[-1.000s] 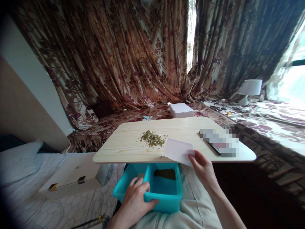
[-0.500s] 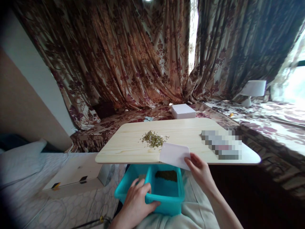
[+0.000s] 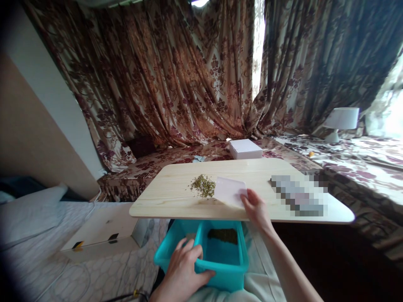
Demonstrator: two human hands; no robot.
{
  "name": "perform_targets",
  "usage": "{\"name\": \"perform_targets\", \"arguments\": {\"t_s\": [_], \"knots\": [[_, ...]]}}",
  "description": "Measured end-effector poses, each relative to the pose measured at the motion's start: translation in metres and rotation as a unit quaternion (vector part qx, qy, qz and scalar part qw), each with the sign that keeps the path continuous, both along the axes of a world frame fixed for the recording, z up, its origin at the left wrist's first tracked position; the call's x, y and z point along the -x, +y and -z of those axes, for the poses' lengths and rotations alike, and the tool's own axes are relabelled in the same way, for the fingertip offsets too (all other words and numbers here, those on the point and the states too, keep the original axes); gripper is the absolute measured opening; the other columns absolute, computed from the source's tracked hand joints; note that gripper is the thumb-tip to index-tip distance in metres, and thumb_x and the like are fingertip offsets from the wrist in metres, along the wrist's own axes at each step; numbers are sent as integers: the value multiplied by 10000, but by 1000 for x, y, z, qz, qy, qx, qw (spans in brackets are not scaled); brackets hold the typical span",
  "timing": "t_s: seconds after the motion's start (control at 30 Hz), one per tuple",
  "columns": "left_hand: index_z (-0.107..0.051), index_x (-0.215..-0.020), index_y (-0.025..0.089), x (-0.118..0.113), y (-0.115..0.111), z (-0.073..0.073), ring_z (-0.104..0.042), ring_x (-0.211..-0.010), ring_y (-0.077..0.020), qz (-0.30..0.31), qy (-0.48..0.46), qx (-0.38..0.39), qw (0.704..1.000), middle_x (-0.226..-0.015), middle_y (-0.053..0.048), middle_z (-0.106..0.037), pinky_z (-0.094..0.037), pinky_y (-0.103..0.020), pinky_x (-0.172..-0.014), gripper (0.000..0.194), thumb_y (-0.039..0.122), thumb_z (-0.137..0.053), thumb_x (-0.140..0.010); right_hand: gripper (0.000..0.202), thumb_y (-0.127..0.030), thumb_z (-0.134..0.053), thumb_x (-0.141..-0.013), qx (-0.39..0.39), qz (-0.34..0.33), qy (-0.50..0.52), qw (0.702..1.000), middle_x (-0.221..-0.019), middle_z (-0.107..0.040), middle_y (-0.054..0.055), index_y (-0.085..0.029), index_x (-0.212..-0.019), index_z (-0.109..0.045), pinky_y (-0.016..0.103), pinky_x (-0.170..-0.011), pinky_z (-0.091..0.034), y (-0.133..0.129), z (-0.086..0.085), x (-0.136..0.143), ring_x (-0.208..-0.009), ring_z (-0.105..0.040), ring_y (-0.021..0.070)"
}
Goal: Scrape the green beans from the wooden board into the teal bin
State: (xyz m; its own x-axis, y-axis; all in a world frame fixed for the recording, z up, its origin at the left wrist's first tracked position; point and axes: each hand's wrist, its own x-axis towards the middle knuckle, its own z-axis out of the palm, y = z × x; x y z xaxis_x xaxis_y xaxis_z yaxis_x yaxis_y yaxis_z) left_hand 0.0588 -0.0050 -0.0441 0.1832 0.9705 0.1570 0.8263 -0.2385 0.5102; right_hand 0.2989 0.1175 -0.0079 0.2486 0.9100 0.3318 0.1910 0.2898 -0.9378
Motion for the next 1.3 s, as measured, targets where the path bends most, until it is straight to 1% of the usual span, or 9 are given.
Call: {"name": "perform_targets", "arguments": {"t_s": [0.23,0.33,0.43,0.5,0.57,0.7,0.83,1.03,1.3], "knots": [[-575,-683,231,0,0,-2,-583,-898,-232,-1,-7,8,1000,-788,13,-563,-310,-446,-1076,265,354,-801,-618,392,-562,-693,-683,23,-33,-27,999,-843,-769,91,-202,-836,-697,360,-749,-578,-17,-8,2,-856,-722,277],[-579,-683,230,0,0,-2,-584,-910,-243,-5,-7,13,1000,-789,7,-567,-311,-454,-1077,275,371,-806,-619,457,-625,-708,-641,43,-68,-37,996,-837,-770,101,-198,-805,-710,370,-736,-585,-27,-15,-2,-822,-720,283],[-593,-692,230,-1,0,-2,-590,-925,-248,-8,-5,22,1000,-806,3,-583,-306,-455,-1089,314,415,-828,-597,472,-615,-756,-578,76,-98,-31,992,-833,-774,102,-200,-799,-715,379,-728,-591,-31,-18,-10,-842,-721,305],[-604,-699,233,-1,0,-1,-595,-942,-244,-11,-3,22,1000,-837,2,-597,-298,-445,-1102,337,444,-839,-581,441,-565,-789,-525,80,-66,-11,994,-812,-778,88,-213,-778,-714,362,-717,-593,-29,-19,-14,-851,-724,315],[-616,-717,240,0,1,0,-598,-961,-242,-13,-1,22,1000,-847,6,-601,-286,-431,-1116,357,472,-843,-570,379,-500,-776,-543,79,-32,-4,996,-830,-784,72,-228,-800,-721,349,-733,-589,-23,-19,-18,-872,-726,311],[-622,-730,242,1,3,3,-592,-998,-249,-15,-16,45,999,-874,0,-590,-237,-442,-1147,366,483,-838,-560,266,-443,-739,-524,81,-3,-12,997,-783,-777,53,-248,-697,-680,331,-708,-586,-15,-19,-19,-868,-727,310],[-619,-740,243,2,5,6,-589,-997,-250,-4,-20,55,998,-874,1,-582,-221,-450,-1154,346,462,-823,-567,273,-434,-726,-496,79,1,-12,997,-754,-770,49,-255,-687,-648,341,-703,-591,-13,-14,-18,-854,-728,314],[-625,-755,240,2,3,4,-573,-1052,-268,-10,-30,61,998,-916,-12,-587,-210,-458,-1159,371,487,-825,-564,273,-450,-716,-528,60,-11,-40,997,-766,-775,43,-255,-708,-652,346,-699,-591,-11,-7,-19,-807,-728,300],[-631,-782,249,2,3,-1,-552,-1125,-280,-6,-24,68,997,-961,-23,-601,-215,-470,-1161,381,527,-806,-589,262,-435,-747,-499,62,-11,-20,998,-747,-770,39,-278,-688,-657,365,-708,-593,-13,-9,-19,-836,-727,322]]}}
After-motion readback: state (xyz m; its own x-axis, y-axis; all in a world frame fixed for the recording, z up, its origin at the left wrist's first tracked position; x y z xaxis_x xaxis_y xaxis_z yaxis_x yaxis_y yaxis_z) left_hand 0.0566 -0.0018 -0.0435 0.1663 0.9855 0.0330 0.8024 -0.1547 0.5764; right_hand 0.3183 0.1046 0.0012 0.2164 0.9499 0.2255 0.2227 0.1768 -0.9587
